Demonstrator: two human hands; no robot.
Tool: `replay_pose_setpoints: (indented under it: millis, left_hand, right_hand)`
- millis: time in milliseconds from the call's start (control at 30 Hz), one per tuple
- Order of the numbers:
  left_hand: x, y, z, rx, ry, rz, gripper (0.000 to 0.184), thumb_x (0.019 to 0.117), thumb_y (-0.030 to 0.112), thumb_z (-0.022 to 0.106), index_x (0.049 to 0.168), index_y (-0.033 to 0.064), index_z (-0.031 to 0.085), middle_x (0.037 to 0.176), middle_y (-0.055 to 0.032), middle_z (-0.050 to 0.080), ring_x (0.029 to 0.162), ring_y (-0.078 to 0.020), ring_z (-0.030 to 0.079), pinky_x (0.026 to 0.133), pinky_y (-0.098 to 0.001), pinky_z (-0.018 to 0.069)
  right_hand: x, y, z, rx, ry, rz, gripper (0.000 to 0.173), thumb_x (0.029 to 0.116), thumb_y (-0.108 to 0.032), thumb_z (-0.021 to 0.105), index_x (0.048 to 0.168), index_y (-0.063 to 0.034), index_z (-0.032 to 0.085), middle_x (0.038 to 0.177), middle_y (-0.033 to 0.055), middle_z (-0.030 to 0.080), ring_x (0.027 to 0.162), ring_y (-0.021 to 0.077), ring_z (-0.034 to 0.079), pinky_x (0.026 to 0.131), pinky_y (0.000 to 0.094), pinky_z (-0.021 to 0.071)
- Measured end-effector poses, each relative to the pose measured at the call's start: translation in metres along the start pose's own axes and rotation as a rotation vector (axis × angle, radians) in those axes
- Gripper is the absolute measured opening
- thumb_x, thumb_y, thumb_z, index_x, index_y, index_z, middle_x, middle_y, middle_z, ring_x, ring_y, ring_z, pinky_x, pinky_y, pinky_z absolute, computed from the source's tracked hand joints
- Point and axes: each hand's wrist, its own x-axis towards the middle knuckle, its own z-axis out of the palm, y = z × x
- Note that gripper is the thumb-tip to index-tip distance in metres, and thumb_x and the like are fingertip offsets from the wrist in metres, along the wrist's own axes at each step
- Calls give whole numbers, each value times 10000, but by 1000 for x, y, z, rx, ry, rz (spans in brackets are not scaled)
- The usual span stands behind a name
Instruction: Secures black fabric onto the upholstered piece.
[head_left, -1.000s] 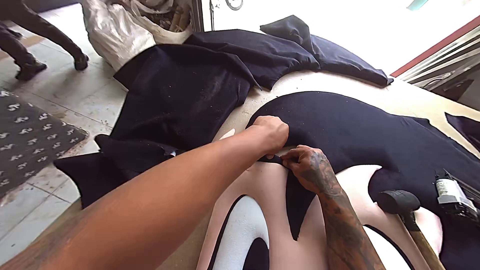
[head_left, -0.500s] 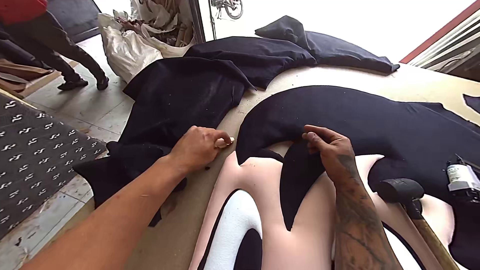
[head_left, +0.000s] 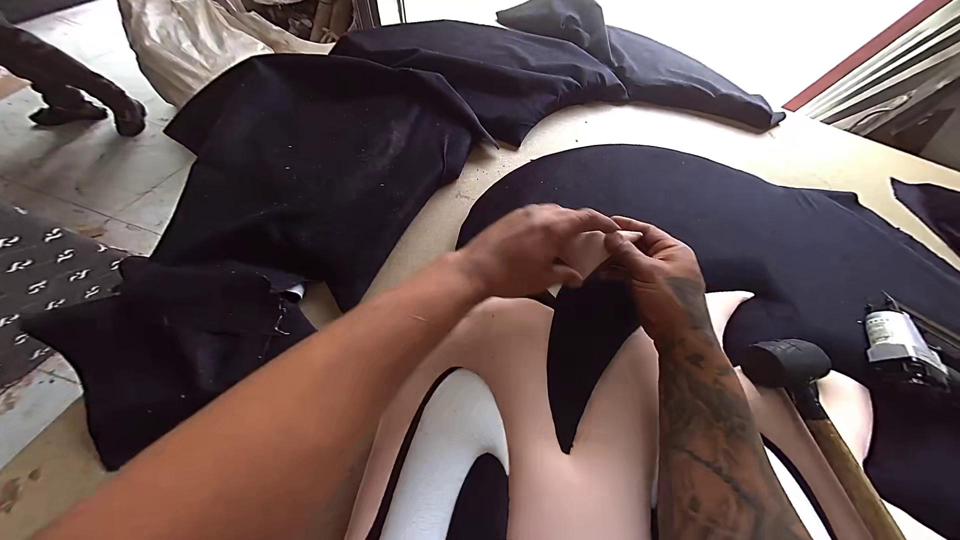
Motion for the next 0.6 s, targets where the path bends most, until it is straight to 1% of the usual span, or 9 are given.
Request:
replay_pose_setpoints:
  millis: [33, 67, 133, 200, 233, 333, 400, 533, 600]
  left_hand:
    - [-4, -8, -10, 11, -31, -53, 520, 869, 211, 821, 1363, 223, 660, 1225, -1, 725, 1123, -149, 680, 1017, -416, 549]
    - [-7, -17, -19, 34, -58, -99, 448, 903, 190, 782, 1339, 227, 685, 1154, 13, 746, 1038, -130, 702, 969, -405, 567]
    - [-13, -32, -28, 89, -145, -177, 351, 926, 217, 762, 1271, 274, 724, 1080, 88, 768, 940, -57, 721, 911, -355, 595]
    - [-16, -41, -27, 98, -198, -179, 316, 891, 259, 797, 1201, 303, 760, 1069, 114, 760, 929, -38, 693, 894, -349, 571]
    - [-16, -43, -25, 96, -212, -165, 308, 874, 280, 812, 1177, 315, 770, 1078, 116, 755, 955, -38, 683, 899, -349, 561]
    - [-12, -44, -23, 98, -254, -143, 277, 879, 307, 803, 1154, 331, 782, 1119, 103, 740, 1010, -47, 668, 917, -351, 546]
    - [-9, -46, -23, 81, -261, -147, 254, 881, 312, 802, 1134, 330, 789, 1102, 122, 749, 1016, -24, 674, 919, -334, 550]
    - [-8, -45, -22, 18, -254, -230, 326, 858, 323, 828, 1178, 328, 764, 1055, 151, 754, 918, -10, 676, 865, -349, 558]
    - [-9, -41, -19, 6, -237, -266, 390, 827, 338, 854, 1203, 347, 749, 1040, 160, 753, 906, -15, 673, 858, -363, 556]
  right_hand:
    - [2, 5, 1, -90, -4, -27, 359, 955, -117, 724, 1292, -56, 620, 982, 89, 759, 745, 191, 741, 653, 346, 647]
    - [4, 8, 3, -160, -13, -35, 381, 941, -136, 744, 1286, -62, 601, 973, 81, 762, 723, 188, 737, 628, 339, 638]
    - [7, 7, 4, -254, -52, -29, 332, 933, -162, 763, 1224, -65, 637, 921, 69, 757, 665, 175, 712, 578, 321, 613]
    - [11, 5, 4, -304, -101, -6, 280, 937, -167, 762, 1181, -66, 669, 902, 66, 755, 645, 171, 699, 560, 314, 600]
    - [13, 4, 4, -329, -119, 3, 268, 937, -171, 764, 1170, -70, 679, 890, 64, 757, 638, 171, 700, 550, 315, 598]
    - [18, 3, 10, -412, -167, 16, 234, 934, -196, 772, 1133, -95, 705, 842, 46, 749, 593, 162, 675, 510, 310, 570]
    - [18, 4, 14, -448, -184, 6, 214, 939, -205, 767, 1123, -109, 712, 835, 37, 747, 579, 155, 667, 500, 309, 564]
    - [17, 5, 18, -523, -172, -19, 224, 944, -260, 764, 1137, -155, 720, 830, -1, 754, 582, 141, 672, 500, 327, 568]
    - [17, 7, 17, -595, -155, -76, 222, 935, -304, 768, 1120, -187, 734, 810, -24, 750, 594, 125, 667, 526, 353, 562]
